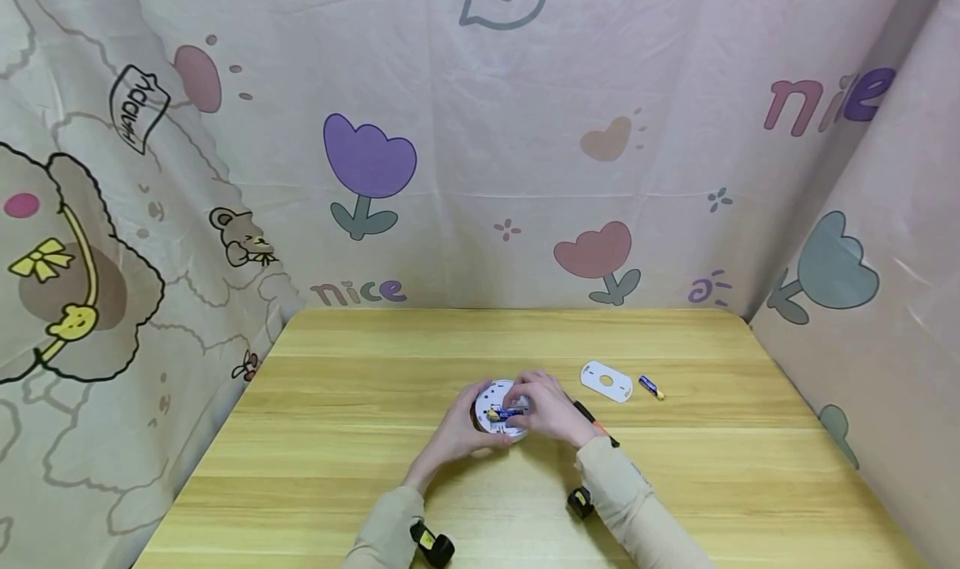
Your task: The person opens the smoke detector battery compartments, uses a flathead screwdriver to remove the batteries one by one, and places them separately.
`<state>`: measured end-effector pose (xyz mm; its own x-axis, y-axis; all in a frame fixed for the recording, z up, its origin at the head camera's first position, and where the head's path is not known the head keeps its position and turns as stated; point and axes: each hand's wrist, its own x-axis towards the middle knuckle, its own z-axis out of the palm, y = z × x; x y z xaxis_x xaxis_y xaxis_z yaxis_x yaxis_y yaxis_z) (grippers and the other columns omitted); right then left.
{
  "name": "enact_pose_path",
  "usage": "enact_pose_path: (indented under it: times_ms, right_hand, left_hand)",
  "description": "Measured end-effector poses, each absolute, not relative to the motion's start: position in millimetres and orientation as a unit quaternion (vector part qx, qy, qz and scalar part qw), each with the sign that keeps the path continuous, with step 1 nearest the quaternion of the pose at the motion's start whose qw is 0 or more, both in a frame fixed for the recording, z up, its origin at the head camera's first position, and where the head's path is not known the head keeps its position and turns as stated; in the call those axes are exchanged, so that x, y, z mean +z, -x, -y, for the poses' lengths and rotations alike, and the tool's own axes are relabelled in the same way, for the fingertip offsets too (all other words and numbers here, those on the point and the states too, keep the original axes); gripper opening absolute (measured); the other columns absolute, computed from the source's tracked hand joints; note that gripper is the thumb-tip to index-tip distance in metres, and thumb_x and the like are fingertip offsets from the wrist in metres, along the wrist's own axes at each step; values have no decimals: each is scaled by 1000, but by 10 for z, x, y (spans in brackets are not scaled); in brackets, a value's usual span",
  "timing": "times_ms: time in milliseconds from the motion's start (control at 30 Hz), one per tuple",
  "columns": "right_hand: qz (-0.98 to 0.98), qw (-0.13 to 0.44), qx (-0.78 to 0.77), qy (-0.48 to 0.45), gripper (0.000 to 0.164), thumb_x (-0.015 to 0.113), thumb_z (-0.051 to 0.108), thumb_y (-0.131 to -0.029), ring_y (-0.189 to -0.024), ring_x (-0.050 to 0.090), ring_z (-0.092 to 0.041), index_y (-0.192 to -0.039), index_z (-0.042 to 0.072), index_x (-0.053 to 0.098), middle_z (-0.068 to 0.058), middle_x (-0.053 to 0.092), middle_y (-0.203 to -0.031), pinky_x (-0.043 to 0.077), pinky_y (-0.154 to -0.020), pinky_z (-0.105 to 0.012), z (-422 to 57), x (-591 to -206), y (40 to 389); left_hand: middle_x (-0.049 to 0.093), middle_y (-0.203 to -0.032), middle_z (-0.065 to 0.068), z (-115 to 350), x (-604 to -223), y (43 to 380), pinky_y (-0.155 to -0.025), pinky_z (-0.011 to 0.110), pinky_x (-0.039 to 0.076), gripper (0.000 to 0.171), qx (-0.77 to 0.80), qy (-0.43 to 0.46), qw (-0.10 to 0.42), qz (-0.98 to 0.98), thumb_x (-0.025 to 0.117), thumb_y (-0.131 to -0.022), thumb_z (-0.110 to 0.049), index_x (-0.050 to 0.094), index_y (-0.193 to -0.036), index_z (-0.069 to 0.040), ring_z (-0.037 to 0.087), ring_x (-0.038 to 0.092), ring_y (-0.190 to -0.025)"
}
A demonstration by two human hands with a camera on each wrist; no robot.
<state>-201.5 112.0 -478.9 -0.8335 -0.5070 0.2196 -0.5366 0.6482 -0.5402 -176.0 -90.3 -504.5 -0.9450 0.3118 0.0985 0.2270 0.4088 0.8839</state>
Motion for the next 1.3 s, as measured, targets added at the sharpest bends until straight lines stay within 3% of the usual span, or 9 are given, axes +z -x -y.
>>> enact_pose_path:
  times_ms: [100, 300, 433, 833, 1300]
  right_hand:
    - [910, 32, 294, -292, 19, 88, 21, -74, -105, 55, -20, -87, 21, 75, 3, 65, -100, 40, -108, -63, -1109, -4781, 2008]
    - [910, 62, 263, -315, 18, 88, 23, -74, -100, 56, -16, -86, 21, 76, 5, 67, -96, 45, -100, -47, -1102, -4809, 2012]
    - [908, 78, 248, -329, 17, 87, 24, -75, -99, 57, -14, -87, 20, 75, 6, 68, -97, 45, -99, -43, -1108, -4841, 2022]
    - [909, 56, 233, -341, 18, 86, 21, -75, -110, 61, -20, -87, 21, 72, 3, 69, -103, 44, -103, -47, -1101, -4825, 2052]
    - [906, 49, 238, -346, 18, 85, 24, -76, -105, 63, -18, -87, 23, 72, 5, 70, -101, 45, -102, -44, -1088, -4832, 2095]
  left_hand:
    - [46, -150, 23, 904, -5048, 1756, -115, 62, 40, 104, 517, -164, 40, -839, 92, -68, -26, 36, -152, 0, 40, 49, -133]
    - [44, -152, 24, 911, -5055, 1753, -115, 62, 40, 105, 518, -163, 44, -838, 92, -69, -27, 35, -153, 0, 41, 49, -133]
    - [44, -151, 24, 911, -5052, 1752, -115, 62, 40, 105, 516, -166, 43, -839, 91, -69, -26, 35, -153, 0, 41, 49, -132]
    - [45, -150, 25, 906, -5060, 1746, -114, 61, 42, 105, 508, -172, 42, -843, 91, -70, -25, 34, -153, 1, 41, 50, -131]
    - [44, -151, 24, 910, -5045, 1758, -113, 60, 43, 105, 520, -166, 49, -837, 90, -70, -26, 33, -154, 0, 39, 51, -130]
